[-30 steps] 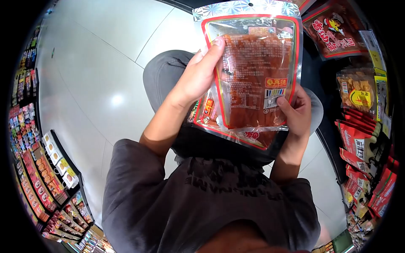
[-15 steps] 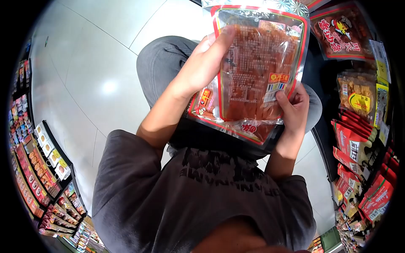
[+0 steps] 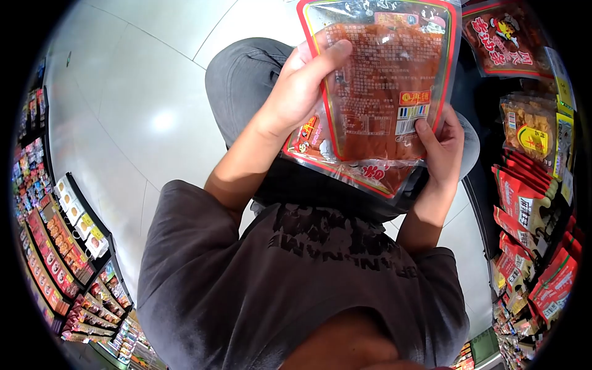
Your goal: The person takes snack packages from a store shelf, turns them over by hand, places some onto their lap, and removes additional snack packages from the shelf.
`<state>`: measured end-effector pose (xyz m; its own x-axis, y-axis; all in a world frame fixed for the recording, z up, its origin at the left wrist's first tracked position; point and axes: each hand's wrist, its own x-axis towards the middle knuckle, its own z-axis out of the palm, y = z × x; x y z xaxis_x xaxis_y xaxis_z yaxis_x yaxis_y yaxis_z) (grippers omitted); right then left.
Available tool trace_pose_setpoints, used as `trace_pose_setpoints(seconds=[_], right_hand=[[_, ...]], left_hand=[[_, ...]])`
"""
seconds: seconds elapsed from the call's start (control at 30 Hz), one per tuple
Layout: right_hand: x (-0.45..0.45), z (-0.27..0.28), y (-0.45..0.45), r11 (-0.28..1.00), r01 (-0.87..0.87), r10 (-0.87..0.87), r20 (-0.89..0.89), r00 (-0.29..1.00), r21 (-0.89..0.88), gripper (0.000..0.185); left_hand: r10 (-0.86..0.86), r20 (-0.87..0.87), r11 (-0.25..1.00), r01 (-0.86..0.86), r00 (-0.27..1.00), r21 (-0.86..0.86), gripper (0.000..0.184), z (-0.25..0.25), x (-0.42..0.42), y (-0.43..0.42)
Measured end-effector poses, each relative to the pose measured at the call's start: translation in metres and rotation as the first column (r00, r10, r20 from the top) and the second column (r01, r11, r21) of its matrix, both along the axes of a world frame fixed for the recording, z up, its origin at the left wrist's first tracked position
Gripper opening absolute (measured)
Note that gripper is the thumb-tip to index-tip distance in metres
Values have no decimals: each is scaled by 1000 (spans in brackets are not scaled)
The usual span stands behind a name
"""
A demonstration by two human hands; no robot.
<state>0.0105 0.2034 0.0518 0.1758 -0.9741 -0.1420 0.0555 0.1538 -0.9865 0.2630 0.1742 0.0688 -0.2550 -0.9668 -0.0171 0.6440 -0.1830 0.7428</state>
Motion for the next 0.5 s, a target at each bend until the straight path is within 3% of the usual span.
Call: trace_pose_setpoints(seconds=[0.07, 0.13, 0.27, 0.33, 0.37, 0.5], right_hand=[[10, 7, 0, 999, 20, -22, -40, 999, -33, 35], [23, 19, 1, 981, 154, -165, -87, 982, -121, 46], [20, 29, 9, 983, 119, -148, -217, 965, -141, 63], [15, 31, 13, 864, -198, -175, -644, 745, -464, 77], [17, 35, 18, 888, -247, -109, -699, 707, -388, 87], [16, 33, 32, 916, -312, -5, -783, 622, -253, 90]], left_hand=[[1, -121, 999, 4, 993, 42, 32, -2, 0, 0], [29, -118, 998, -23, 993, 55, 33, -5, -3, 0], [57, -125, 997, -51, 990, 53, 33, -12, -6, -2], [74, -137, 996, -66, 988, 63, 33, -13, -7, -3], [91, -147, 994, -81, 985, 75, 33, -14, -7, -3], [81, -43, 994, -78, 996, 72, 41, -16, -4, -4]])
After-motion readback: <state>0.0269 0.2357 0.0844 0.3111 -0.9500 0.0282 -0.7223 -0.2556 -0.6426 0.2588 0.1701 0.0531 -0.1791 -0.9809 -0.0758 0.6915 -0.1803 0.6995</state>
